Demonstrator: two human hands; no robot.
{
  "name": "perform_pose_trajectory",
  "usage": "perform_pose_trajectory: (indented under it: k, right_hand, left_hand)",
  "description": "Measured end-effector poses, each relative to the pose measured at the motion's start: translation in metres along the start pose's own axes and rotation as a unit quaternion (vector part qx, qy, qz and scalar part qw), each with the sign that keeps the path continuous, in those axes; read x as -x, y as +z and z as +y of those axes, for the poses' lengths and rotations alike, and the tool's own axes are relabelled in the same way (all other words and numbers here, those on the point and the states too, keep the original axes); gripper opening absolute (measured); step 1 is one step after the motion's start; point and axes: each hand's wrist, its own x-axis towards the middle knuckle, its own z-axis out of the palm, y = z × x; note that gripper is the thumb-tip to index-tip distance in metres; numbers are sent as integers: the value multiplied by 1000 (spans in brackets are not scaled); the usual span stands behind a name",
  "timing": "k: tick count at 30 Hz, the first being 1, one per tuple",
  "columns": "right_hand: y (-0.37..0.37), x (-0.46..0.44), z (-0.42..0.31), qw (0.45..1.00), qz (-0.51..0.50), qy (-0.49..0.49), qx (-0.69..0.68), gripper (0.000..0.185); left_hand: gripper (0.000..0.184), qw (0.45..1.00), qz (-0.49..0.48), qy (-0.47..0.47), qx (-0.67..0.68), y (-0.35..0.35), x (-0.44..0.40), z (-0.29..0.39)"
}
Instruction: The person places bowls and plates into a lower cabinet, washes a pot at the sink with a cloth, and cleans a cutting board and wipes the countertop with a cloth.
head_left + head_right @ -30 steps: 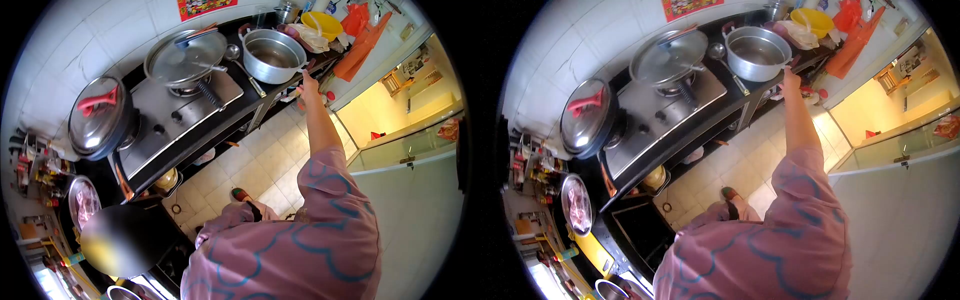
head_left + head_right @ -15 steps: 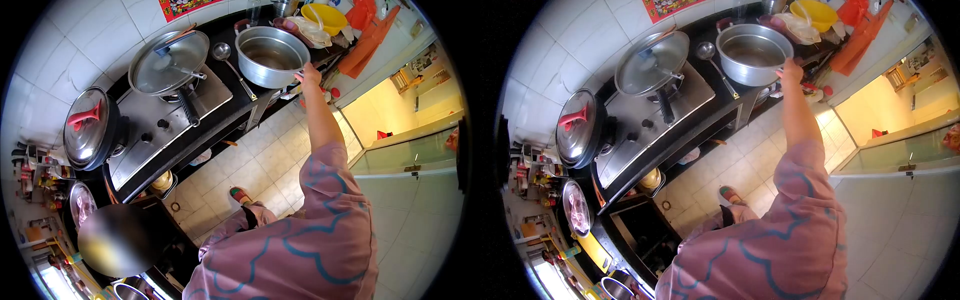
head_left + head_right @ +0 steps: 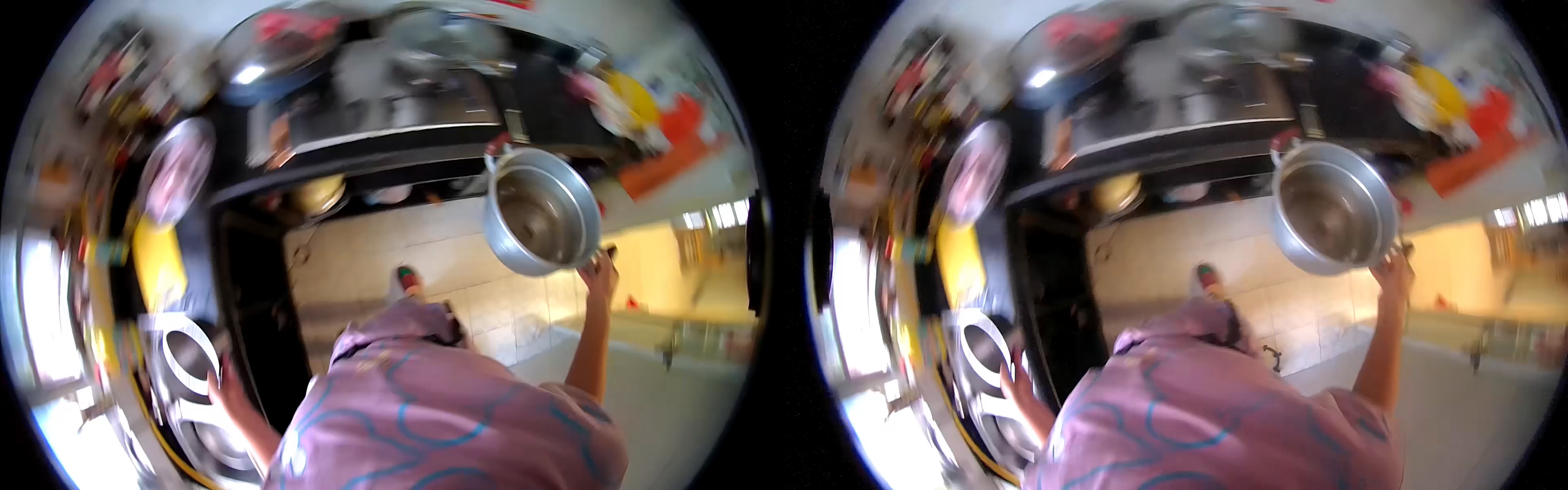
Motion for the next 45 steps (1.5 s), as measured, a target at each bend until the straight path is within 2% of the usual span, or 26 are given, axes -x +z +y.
perform_pose_trajectory:
  k: [2,4,5,6,7,9,13,15,20,23,26,29,31,32,35,36,41,43,45]
  right_hand:
    - [25,59,32,996,-58,34,54,38]
    - [82,145,33,988,-141,53,40,37]
    - [109,204,26,981,-183,69,-5,35]
    - [115,205,53,966,-237,104,4,28]
    - [125,225,82,964,-242,94,57,24]
    - [165,283,90,939,-322,104,59,22]
    - [261,399,99,883,-447,125,73,15]
    - [301,437,120,828,-541,137,49,14]
    - [404,567,149,716,-686,103,77,9]
    - [454,637,156,641,-760,75,73,14]
    - [509,675,184,581,-806,37,106,20]
    - [523,742,162,531,-836,6,137,22]
    - [566,727,191,460,-870,-46,170,23]
    - [575,724,201,452,-874,-68,168,24]
    - [574,744,192,411,-883,-110,196,24]
    - [574,751,190,427,-884,-87,168,26]
    - [564,763,179,406,-890,-68,198,21]
    - [559,773,174,407,-890,-50,200,21]
    - [551,779,170,411,-885,-52,212,21]
  left_hand:
    - [50,999,-43,5,-2,-45,-47,22]
    - [49,999,-35,21,10,-91,-71,49]
    - [50,998,28,32,56,-81,-48,63]
    - [52,990,89,48,100,-70,-25,77]
    - [50,994,86,54,44,-98,-28,78]
    - [47,993,64,98,10,-107,6,98]
    - [47,980,128,153,-19,-134,55,121]
    - [47,970,159,173,-68,-154,74,133]
    - [51,952,244,182,12,-216,94,140]
    - [52,926,294,223,77,-235,108,136]
    - [54,906,328,243,115,-248,117,121]
    - [53,873,378,272,144,-241,157,153]
    - [53,861,391,293,143,-235,142,116]
    - [51,849,413,302,135,-227,137,110]
    - [50,819,503,250,116,-238,142,126]
    - [50,810,525,242,103,-249,136,128]
    - [49,778,575,252,7,-250,96,185]
    - [58,748,604,265,-74,-269,71,212]
    - [66,678,640,215,-291,-290,45,239]
